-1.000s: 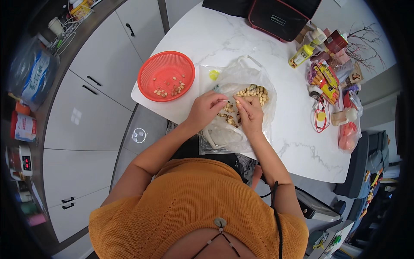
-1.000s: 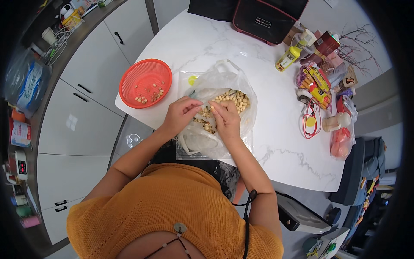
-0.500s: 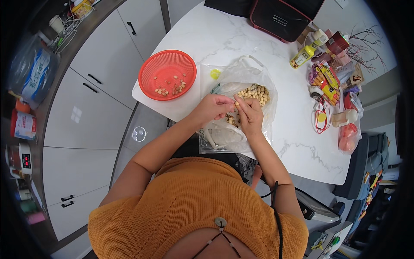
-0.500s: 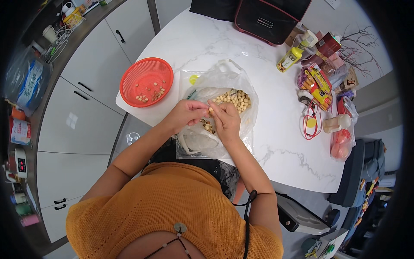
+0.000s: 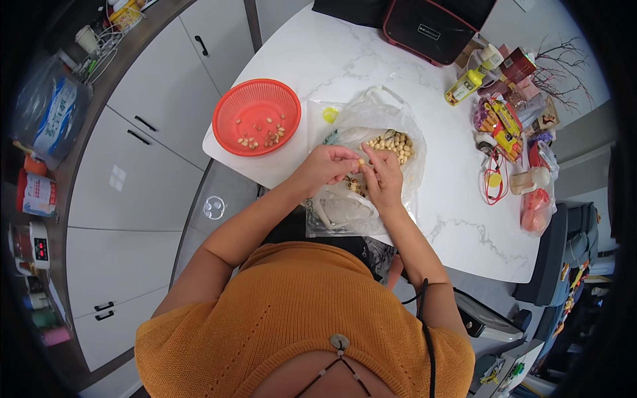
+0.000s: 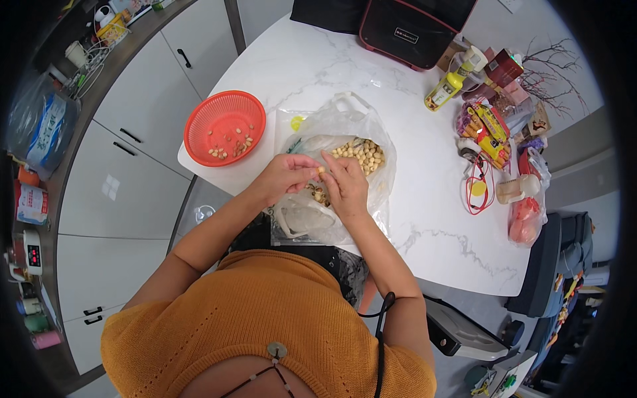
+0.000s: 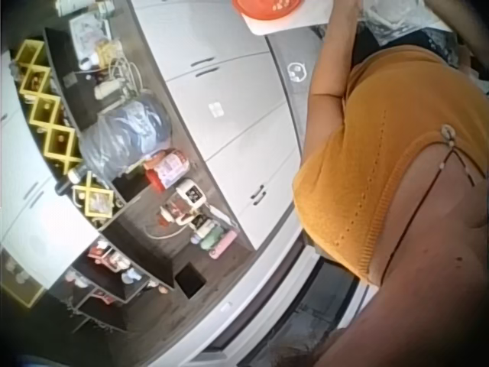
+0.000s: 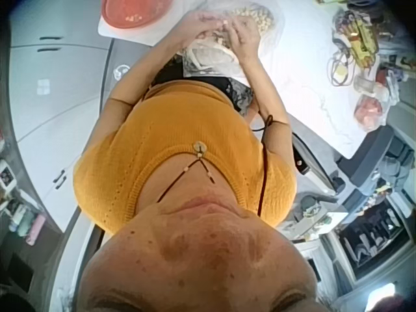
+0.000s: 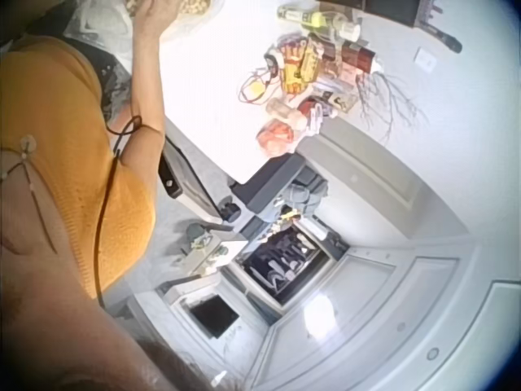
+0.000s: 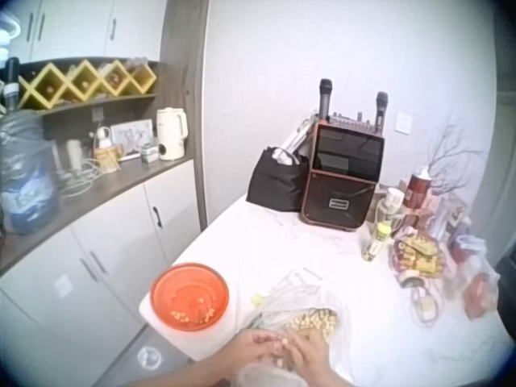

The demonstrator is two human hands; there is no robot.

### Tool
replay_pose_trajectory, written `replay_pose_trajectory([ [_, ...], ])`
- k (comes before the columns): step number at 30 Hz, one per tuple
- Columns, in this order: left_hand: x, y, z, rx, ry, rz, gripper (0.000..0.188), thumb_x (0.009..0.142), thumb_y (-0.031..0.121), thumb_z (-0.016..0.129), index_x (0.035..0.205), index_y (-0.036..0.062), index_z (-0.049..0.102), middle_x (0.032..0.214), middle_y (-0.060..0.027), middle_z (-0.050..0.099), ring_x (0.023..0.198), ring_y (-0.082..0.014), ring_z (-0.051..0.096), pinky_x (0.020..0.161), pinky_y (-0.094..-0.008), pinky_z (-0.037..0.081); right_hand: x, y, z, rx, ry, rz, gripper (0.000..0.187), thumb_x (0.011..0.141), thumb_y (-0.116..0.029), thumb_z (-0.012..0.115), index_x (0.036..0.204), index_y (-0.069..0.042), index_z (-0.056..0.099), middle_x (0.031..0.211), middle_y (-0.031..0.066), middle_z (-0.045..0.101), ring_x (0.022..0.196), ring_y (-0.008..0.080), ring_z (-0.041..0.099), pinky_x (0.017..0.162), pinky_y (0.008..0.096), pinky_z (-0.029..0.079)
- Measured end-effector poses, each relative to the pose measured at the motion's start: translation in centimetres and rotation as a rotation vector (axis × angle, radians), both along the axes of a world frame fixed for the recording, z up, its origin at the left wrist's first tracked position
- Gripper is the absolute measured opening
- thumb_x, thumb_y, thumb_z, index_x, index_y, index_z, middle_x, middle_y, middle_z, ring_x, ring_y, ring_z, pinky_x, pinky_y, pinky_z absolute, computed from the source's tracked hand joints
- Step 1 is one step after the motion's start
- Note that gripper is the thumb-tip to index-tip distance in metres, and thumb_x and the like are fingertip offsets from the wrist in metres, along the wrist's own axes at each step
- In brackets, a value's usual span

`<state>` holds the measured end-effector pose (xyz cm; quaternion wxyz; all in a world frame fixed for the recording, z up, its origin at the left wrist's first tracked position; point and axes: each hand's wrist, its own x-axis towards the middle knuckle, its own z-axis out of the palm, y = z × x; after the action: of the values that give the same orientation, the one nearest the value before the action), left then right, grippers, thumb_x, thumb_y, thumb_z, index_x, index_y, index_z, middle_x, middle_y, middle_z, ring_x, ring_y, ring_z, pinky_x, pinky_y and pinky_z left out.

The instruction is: The person peels peanuts by hand from a plastic bag on a table and places the shelled peanuts into a red bowl.

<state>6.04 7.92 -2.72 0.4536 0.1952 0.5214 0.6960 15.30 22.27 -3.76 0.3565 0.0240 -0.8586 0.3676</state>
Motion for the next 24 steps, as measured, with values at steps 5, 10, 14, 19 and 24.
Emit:
replay_pose_trajectory([
  [5,0.34,0.02,0.01,-0.054,0.120,0.044,0.022,0.084,0.014,0.061,0.101,0.0000,0.058,0.079,-0.0003,0.060,0.055,-0.0028,0.043,0.046,-0.0162,0.032,0.12,0.07,0.03,0.001,0.057,0.044,0.026,0.071,0.004,0.066,0.095,-0.006,0.065,0.082,0.0090,0.058,0.073,0.0213,0.057,0.060,0.0284,0.047],
  [10,0.44,0.09,-0.17,-0.105,0.203,0.082,0.022,0.084,0.015,0.062,0.100,0.0014,0.059,0.081,-0.0001,0.061,0.057,-0.0027,0.044,0.049,-0.0152,0.035,0.09,-0.02,0.32,-0.007,0.058,0.059,0.020,0.071,0.004,0.066,0.089,-0.005,0.065,0.080,0.0098,0.059,0.072,0.0222,0.059,0.060,0.0287,0.047],
  [14,-0.11,-0.20,-0.42,-0.096,0.152,0.026,0.020,0.083,0.015,0.063,0.098,0.0019,0.061,0.079,0.0007,0.061,0.056,-0.0027,0.044,0.049,-0.0152,0.035,0.11,0.21,0.17,0.001,0.024,0.059,0.019,0.071,0.003,0.066,0.088,-0.004,0.065,0.079,0.0094,0.060,0.070,0.0224,0.059,0.060,0.0289,0.047],
  [19,-0.18,-0.25,-0.21,-0.108,0.150,-0.001,0.018,0.083,0.015,0.063,0.096,0.0021,0.062,0.076,0.0010,0.060,0.055,-0.0028,0.045,0.047,-0.0155,0.035,-0.02,0.38,0.15,0.047,0.058,0.075,0.016,0.072,0.002,0.066,0.087,-0.004,0.064,0.079,0.0093,0.060,0.070,0.0223,0.059,0.059,0.0285,0.047],
  [24,-0.05,-0.04,0.23,-0.146,0.209,-0.018,0.016,0.083,0.013,0.061,0.095,0.0019,0.062,0.075,0.0004,0.061,0.052,-0.0032,0.045,0.046,-0.0162,0.035,0.16,0.36,0.11,0.041,0.039,0.077,0.017,0.072,0.002,0.066,0.088,-0.004,0.064,0.079,0.0094,0.060,0.069,0.0223,0.059,0.058,0.0286,0.047],
])
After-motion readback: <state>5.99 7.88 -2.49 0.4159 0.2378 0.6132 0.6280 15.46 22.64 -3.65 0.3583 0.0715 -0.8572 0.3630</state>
